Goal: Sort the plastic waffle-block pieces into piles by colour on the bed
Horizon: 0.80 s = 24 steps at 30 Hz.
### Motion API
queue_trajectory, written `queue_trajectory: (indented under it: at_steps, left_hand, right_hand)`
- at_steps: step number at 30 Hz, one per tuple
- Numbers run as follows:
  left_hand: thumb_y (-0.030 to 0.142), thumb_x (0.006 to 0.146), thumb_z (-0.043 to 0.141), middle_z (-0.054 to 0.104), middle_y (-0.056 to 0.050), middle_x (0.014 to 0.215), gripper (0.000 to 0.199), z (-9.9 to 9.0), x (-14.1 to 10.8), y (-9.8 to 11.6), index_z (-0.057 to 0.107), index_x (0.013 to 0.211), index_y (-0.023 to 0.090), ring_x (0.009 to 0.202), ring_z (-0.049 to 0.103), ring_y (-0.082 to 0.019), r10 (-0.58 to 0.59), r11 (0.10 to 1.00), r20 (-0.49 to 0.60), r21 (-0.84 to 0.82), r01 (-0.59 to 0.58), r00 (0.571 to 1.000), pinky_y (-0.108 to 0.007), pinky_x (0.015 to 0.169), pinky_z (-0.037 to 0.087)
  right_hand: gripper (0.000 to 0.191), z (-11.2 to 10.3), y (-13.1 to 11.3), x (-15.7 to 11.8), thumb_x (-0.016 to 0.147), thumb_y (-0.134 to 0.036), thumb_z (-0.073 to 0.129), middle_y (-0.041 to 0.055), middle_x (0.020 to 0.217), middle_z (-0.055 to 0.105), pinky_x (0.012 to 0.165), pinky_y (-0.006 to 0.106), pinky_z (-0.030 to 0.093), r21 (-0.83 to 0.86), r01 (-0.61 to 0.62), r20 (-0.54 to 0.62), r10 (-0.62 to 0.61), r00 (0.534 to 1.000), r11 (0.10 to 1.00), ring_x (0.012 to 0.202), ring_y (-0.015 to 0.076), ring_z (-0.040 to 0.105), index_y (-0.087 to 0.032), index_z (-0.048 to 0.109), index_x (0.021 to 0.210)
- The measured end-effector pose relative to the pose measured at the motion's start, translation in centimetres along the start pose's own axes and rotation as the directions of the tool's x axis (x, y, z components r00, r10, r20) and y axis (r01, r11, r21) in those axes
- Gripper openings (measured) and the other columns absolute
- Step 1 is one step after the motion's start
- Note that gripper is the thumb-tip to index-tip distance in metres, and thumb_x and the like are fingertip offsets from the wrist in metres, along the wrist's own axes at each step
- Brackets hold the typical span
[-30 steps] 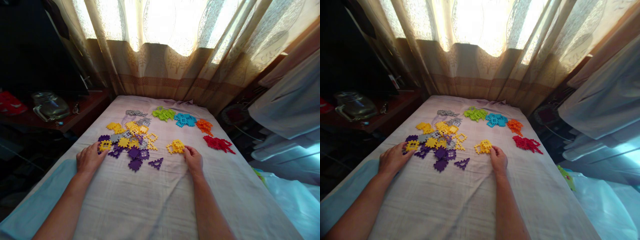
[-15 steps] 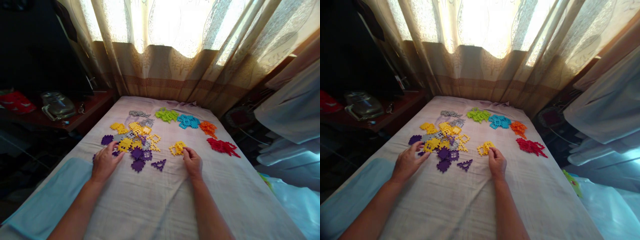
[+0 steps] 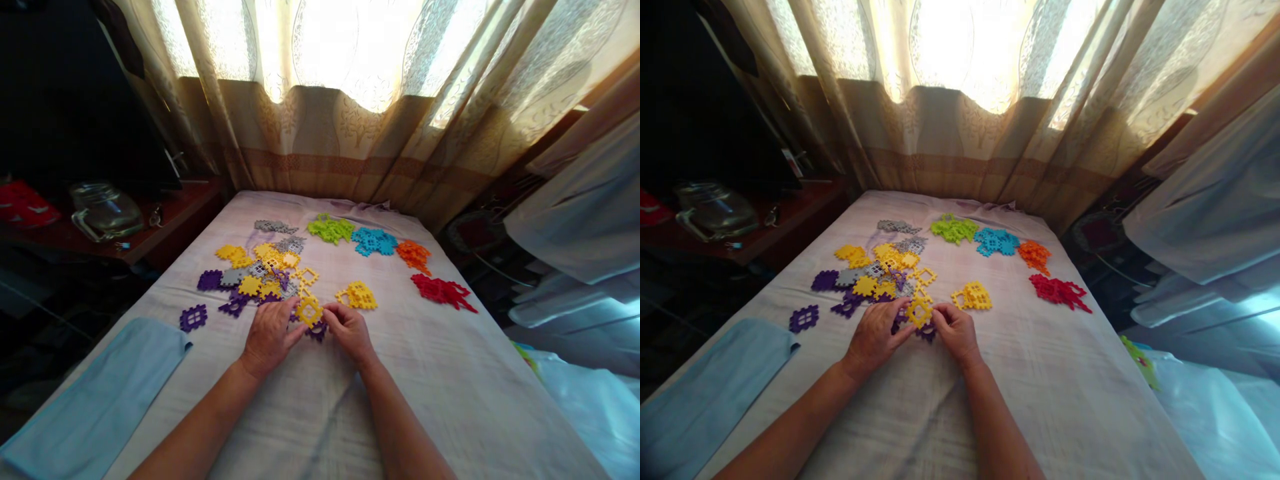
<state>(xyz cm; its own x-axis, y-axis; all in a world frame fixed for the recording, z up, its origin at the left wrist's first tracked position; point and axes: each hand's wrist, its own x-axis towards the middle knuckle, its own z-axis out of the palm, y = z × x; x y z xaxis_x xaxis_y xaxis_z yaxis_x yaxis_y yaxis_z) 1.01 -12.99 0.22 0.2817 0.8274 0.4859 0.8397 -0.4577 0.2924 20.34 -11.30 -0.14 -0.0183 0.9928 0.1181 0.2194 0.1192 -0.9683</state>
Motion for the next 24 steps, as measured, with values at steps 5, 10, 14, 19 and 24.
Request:
queue_trajectory:
  at_steps: [5, 10, 14, 19, 24]
  left_hand:
    - [0.041, 0.089, 0.059, 0.068, -0.012, 0.117, 0.048, 0.6, 0.8, 0.4, 0.05, 0.132, 0.021, 0.107, 0.063, -0.025, 0.041, 0.999, -0.008, 0.001, -0.041, 0.999, -0.042, 0.097, 0.045]
    - [0.049, 0.087, 0.059, 0.056, -0.016, 0.139, 0.054, 0.0, 1.0, -1.4, 0.053, 0.133, 0.019, 0.129, 0.051, -0.031, -0.014, 0.994, -0.021, 0.11, 0.017, 1.0, -0.049, 0.11, 0.036]
    - [0.047, 0.091, 0.053, 0.063, -0.013, 0.131, 0.048, -0.7, -0.3, -3.0, 0.055, 0.132, 0.022, 0.125, 0.056, -0.028, -0.025, 0.995, 0.068, 0.097, 0.018, 0.997, -0.051, 0.112, 0.034]
    - [0.041, 0.094, 0.048, 0.069, -0.011, 0.121, 0.036, -1.2, -1.8, -2.9, 0.062, 0.122, 0.022, 0.113, 0.062, -0.024, -0.011, 0.999, 0.074, 0.05, 0.007, 0.997, -0.048, 0.11, 0.038]
    - [0.036, 0.096, 0.046, 0.074, -0.007, 0.104, 0.03, -2.0, -2.3, -2.5, 0.067, 0.111, 0.022, 0.098, 0.066, -0.02, 0.029, 1.0, 0.04, 0.009, -0.029, 0.999, -0.039, 0.096, 0.048]
  right_hand:
    - [0.034, -0.1, 0.4, 0.2, 0.077, -0.05, 0.059, 0.0004, 0.067, 0.068, 0.052, 0.023, 0.046, -0.005, -0.002, -0.033, 0.001, 0.999, 1.0, 0.055, 0.0135, 0.057, -0.02, 0.072, 0.086]
    - [0.043, -2.2, 1.4, 1.2, 0.075, -0.057, 0.057, 0.0021, 0.068, 0.069, 0.055, 0.025, 0.048, -0.108, -0.077, -0.251, 0.048, 0.967, 0.991, 0.058, 0.0154, 0.059, -0.019, 0.072, 0.087]
    - [0.051, -4.6, 2.3, 1.8, 0.073, -0.062, 0.055, 0.0055, 0.076, 0.074, 0.064, 0.029, 0.052, -0.177, -0.149, -0.381, 0.072, 0.922, 0.973, 0.067, 0.0194, 0.066, -0.018, 0.073, 0.092]
    - [0.053, -6.0, 3.2, 1.8, 0.075, -0.063, 0.051, 0.0072, 0.082, 0.076, 0.072, 0.032, 0.052, -0.244, -0.164, -0.418, 0.049, 0.907, 0.956, 0.074, 0.0214, 0.069, -0.019, 0.074, 0.093]
    - [0.058, -7.1, 3.5, 1.6, 0.073, -0.064, 0.047, 0.0051, 0.066, 0.07, 0.062, 0.031, 0.047, -0.316, -0.245, -0.463, 0.076, 0.883, 0.917, 0.061, 0.0204, 0.063, -0.017, 0.075, 0.092]
